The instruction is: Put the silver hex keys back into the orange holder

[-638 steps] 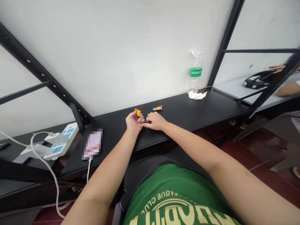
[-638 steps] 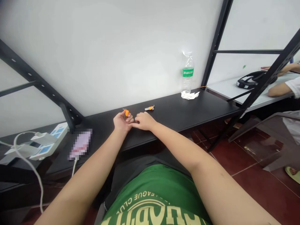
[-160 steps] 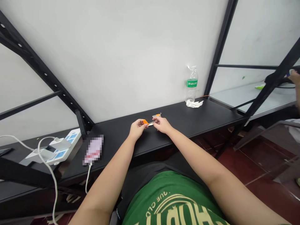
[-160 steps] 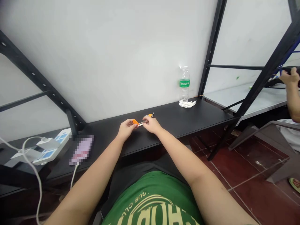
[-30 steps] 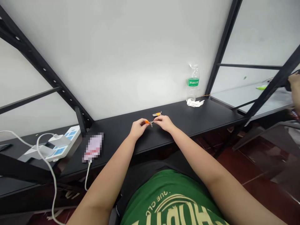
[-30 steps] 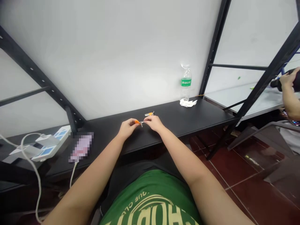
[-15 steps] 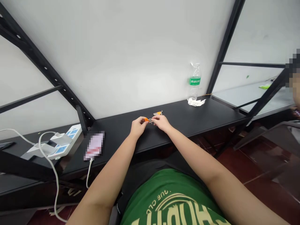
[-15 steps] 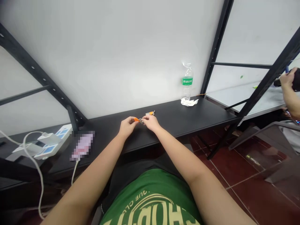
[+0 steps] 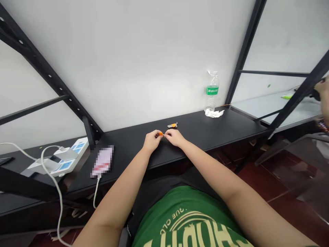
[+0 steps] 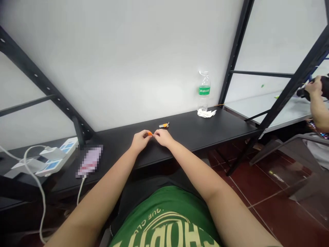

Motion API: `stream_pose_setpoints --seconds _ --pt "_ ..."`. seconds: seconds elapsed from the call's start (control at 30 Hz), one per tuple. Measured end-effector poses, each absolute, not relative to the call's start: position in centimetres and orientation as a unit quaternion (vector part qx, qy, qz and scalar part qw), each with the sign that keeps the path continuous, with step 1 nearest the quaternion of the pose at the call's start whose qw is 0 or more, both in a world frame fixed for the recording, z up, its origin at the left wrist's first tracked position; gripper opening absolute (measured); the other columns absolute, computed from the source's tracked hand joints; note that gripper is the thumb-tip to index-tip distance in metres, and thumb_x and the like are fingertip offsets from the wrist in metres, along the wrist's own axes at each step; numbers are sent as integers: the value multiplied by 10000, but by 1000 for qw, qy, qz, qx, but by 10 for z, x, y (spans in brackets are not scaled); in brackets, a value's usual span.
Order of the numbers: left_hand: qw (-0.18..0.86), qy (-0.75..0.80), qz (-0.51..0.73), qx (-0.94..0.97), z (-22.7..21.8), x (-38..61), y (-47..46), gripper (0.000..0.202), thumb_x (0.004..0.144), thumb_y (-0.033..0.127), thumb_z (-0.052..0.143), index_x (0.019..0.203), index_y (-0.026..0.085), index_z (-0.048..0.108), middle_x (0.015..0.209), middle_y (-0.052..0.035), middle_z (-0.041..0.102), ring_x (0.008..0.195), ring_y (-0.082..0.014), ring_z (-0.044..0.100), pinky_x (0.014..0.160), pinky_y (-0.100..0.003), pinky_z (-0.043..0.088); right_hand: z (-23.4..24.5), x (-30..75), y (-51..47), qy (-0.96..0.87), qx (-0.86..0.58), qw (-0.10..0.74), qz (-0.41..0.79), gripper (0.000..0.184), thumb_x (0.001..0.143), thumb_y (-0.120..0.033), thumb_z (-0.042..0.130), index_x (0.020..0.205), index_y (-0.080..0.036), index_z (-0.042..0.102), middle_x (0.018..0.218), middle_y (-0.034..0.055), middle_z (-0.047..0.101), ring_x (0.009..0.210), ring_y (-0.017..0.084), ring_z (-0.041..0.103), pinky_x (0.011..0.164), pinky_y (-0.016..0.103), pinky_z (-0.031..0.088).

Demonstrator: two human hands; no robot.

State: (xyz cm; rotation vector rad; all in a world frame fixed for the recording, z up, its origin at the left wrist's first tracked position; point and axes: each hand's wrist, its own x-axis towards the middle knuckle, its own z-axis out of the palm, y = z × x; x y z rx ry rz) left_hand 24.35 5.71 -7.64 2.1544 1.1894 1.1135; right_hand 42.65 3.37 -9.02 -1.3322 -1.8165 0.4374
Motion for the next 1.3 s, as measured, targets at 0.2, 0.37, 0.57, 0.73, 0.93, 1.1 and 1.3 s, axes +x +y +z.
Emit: stream_pose_setpoints --seconds 0.2,0.37,0.57,0.73,0.93,1.1,1.3 --pt "215 439 412 769 -78 242 58 75 831 206 682 897 227 710 900 -14 780 859 -198 730 848 -321 557 -87 439 38 -730 -577 350 107 214 970 -188 549 979 -189 763 1032 74 708 963 195 635 864 303 483" --pt "211 458 407 762 -81 240 61 72 828 198 680 890 225 707 896 -14 781 859 -199 729 850 -325 551 -88 447 33 -743 -611 265 69 235 965 -196 567 979 -191 802 1128 131 663 1018 254 630 892 356 489" --pt "222 456 411 758 -82 239 63 74 834 222 674 901 227 706 877 -14 779 819 -195 719 809 -321 551 -82 441 27 -748 -631 203 29 316 1010 -228 492 1141 -232 779 1212 131 642 1086 270 620 923 374 494" --pt "223 458 411 756 -82 238 64 75 828 221 675 894 230 707 883 -16 779 822 -199 716 816 -328 547 -75 438 20 -748 -642 166 17 302 1009 -223 486 1108 -195 770 1260 175 627 1156 313 604 961 420 487" --pt "231 455 403 760 -83 239 64 77 828 254 687 898 229 706 889 -23 779 831 -207 721 811 -331 549 -65 439 24 -745 -652 111 86 108 812 -95 691 896 -134 748 980 193 715 891 302 699 831 411 525" --pt "237 449 404 761 -81 238 63 83 829 259 667 901 233 702 894 -18 780 839 -204 721 837 -336 551 -63 449 39 -751 -617 179 152 99 740 -81 723 778 -166 688 788 103 703 762 240 684 727 331 511" --pt "247 442 402 763 -79 240 60 81 814 271 689 882 228 702 865 -16 775 821 -203 724 826 -332 558 -83 452 39 -737 -540 340 225 144 928 -233 552 998 -182 667 783 12 685 671 144 638 665 260 503"
